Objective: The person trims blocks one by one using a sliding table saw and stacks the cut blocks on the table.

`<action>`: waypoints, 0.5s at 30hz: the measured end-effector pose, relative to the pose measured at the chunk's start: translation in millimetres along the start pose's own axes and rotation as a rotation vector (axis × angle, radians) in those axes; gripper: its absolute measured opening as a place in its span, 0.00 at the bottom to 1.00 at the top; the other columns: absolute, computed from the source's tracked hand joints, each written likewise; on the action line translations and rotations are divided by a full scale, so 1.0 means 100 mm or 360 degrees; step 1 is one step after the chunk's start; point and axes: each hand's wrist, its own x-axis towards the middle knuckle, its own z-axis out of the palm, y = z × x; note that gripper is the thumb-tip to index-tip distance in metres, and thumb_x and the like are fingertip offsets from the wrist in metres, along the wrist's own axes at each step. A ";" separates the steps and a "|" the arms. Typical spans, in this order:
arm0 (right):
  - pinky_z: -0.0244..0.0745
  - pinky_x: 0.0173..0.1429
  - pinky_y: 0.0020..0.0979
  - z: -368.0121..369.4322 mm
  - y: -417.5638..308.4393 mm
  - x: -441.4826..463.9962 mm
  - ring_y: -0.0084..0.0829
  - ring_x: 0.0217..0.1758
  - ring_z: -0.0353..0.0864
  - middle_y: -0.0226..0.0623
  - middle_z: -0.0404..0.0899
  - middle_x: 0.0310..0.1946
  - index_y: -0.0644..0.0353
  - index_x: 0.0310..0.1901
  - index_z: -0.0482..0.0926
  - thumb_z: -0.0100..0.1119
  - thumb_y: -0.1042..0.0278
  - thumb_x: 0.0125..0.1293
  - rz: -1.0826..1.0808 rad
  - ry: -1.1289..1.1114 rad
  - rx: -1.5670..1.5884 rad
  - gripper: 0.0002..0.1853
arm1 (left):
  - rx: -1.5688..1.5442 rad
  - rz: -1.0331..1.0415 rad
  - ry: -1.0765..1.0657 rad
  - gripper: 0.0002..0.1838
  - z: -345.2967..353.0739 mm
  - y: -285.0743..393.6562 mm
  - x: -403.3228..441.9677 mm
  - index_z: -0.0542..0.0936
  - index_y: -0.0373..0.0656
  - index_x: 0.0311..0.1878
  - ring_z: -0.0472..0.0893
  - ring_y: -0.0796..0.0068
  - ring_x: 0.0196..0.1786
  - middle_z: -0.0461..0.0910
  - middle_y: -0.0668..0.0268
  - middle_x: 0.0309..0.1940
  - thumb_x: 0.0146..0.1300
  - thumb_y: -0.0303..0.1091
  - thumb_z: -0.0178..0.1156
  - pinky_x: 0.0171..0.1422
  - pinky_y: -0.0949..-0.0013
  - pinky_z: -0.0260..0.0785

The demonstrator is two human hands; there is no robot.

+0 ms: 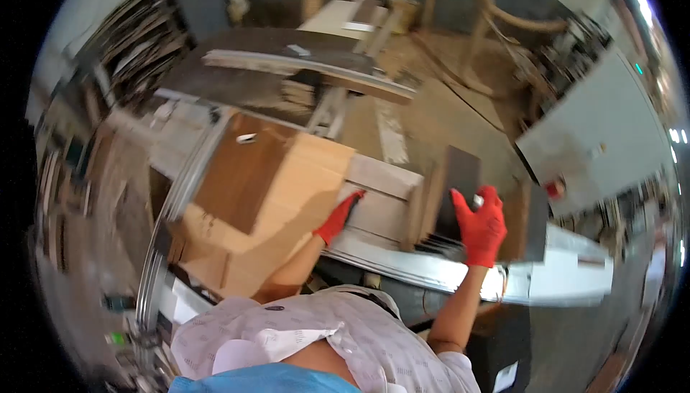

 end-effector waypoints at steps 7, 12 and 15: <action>0.79 0.57 0.53 0.38 0.14 0.27 0.59 0.56 0.85 0.55 0.87 0.50 0.57 0.57 0.75 0.73 0.31 0.56 0.0065 -0.0268 -0.0630 0.40 | -0.0206 -0.0014 0.0718 0.24 -0.68 0.16 -1.49 0.75 0.41 0.73 0.72 0.63 0.75 0.77 0.57 0.71 0.84 0.43 0.46 0.82 0.63 0.58; 0.77 0.66 0.45 0.20 -0.29 0.44 0.47 0.60 0.84 0.52 0.84 0.57 0.60 0.68 0.72 0.78 0.46 0.60 -0.0179 -0.0042 0.0193 0.41 | -0.0237 0.0132 0.1218 0.20 -1.34 0.15 -1.75 0.79 0.37 0.66 0.77 0.72 0.67 0.80 0.63 0.65 0.84 0.40 0.50 0.75 0.68 0.65; 0.67 0.74 0.35 0.66 -1.10 0.44 0.35 0.69 0.73 0.39 0.75 0.68 0.61 0.75 0.68 0.68 0.61 0.73 -0.0512 -0.0150 0.0852 0.33 | -0.0328 0.0243 0.1419 0.17 -1.75 0.12 -1.68 0.79 0.38 0.64 0.76 0.71 0.68 0.80 0.63 0.66 0.83 0.36 0.50 0.77 0.67 0.62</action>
